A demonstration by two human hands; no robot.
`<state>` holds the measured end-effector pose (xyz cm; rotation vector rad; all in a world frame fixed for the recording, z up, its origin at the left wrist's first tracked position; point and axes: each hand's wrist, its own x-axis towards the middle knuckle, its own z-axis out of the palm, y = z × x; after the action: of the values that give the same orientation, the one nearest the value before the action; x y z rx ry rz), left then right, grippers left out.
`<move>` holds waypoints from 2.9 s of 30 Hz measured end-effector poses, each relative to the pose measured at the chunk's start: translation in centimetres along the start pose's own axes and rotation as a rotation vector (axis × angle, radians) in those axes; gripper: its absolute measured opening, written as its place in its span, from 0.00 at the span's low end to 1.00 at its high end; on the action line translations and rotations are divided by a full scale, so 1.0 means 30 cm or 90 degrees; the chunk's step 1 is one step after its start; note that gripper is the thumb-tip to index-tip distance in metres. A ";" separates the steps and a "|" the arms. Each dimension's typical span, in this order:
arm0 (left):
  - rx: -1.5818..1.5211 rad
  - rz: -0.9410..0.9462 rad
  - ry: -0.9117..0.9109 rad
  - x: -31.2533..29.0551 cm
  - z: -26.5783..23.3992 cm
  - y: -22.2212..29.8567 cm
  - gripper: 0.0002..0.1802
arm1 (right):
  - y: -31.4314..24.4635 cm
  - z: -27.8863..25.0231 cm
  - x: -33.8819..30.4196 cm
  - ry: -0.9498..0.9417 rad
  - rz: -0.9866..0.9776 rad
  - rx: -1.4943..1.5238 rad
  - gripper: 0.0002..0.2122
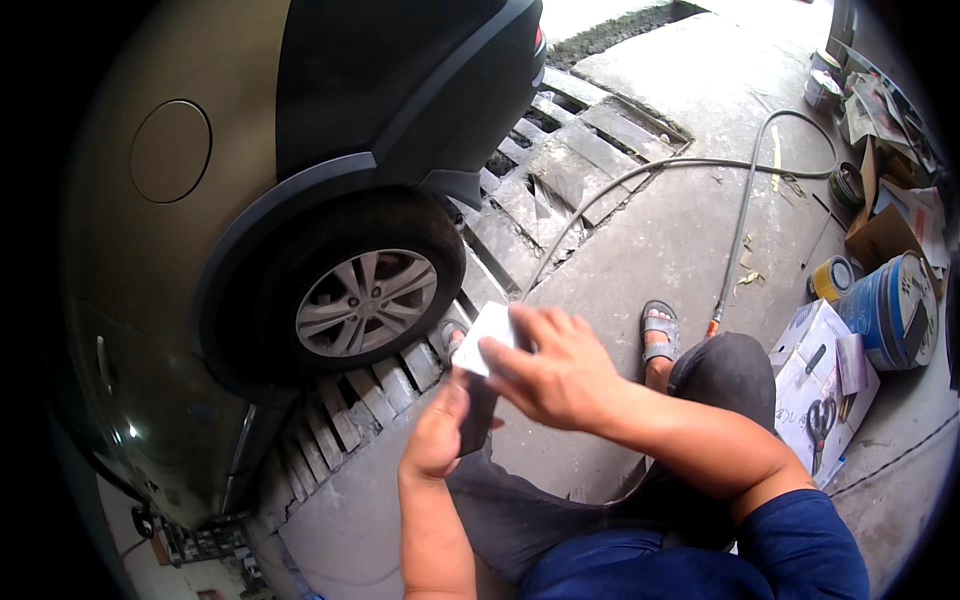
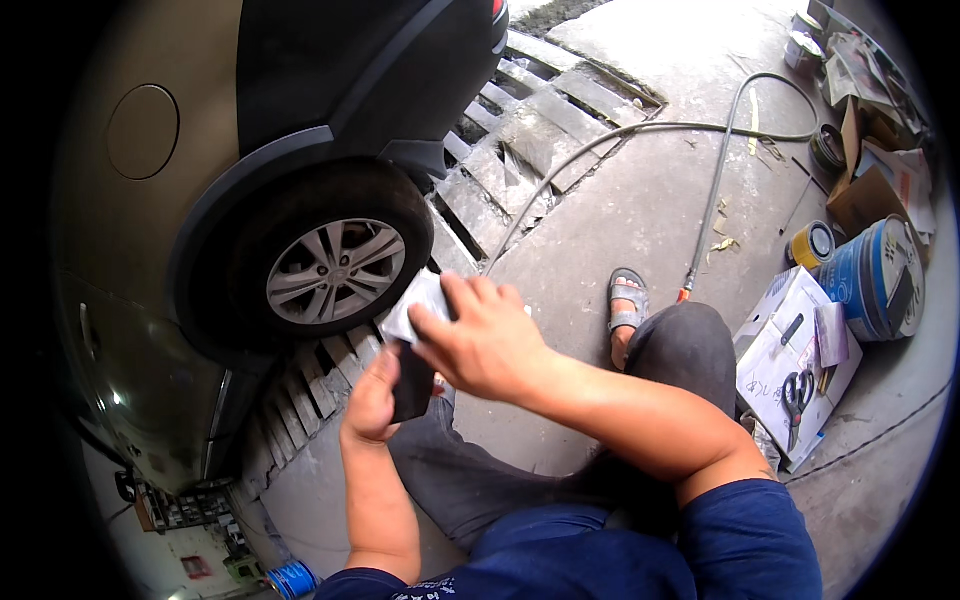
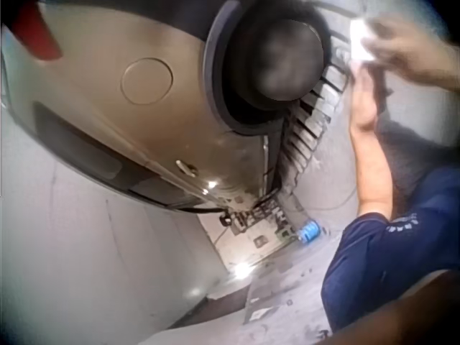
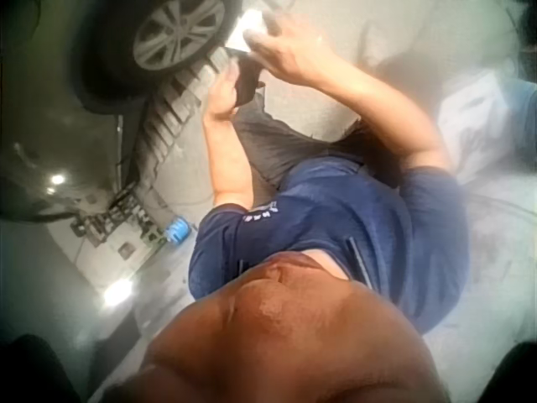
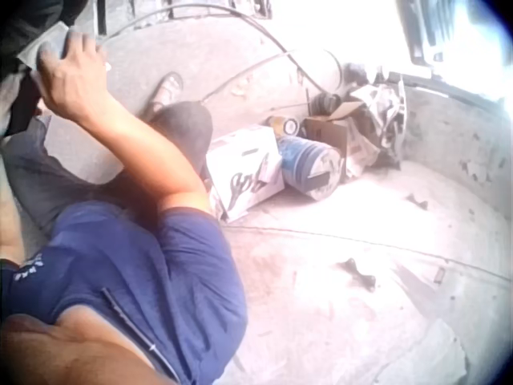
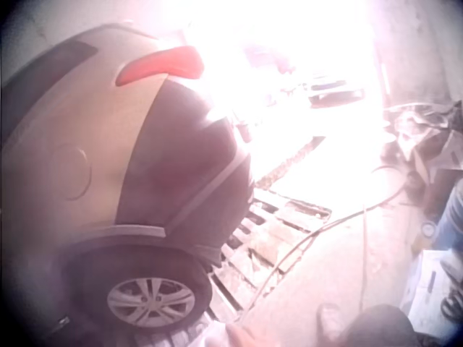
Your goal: The person prepares sandpaper and then applies a yellow filler paste to a damaged area on the rear bumper of a gold car using a spreader tool. They smooth the filler over the surface and inspect the application.
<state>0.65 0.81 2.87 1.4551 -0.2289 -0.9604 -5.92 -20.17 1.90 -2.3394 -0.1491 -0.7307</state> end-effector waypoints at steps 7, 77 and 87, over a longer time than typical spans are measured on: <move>-0.132 0.064 0.020 -0.009 -0.011 -0.008 0.34 | 0.082 -0.042 0.029 -0.056 0.162 0.249 0.20; 0.216 0.232 0.159 0.038 0.105 -0.102 0.08 | 0.123 -0.006 0.026 -0.293 0.181 0.464 0.10; 0.176 0.374 0.254 -0.018 0.028 -0.048 0.06 | 0.180 -0.060 0.047 -0.178 0.399 0.652 0.10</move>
<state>-0.84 0.79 1.93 1.6637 -0.4736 -0.1591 -3.99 -25.57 0.68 -1.3487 0.0831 0.0338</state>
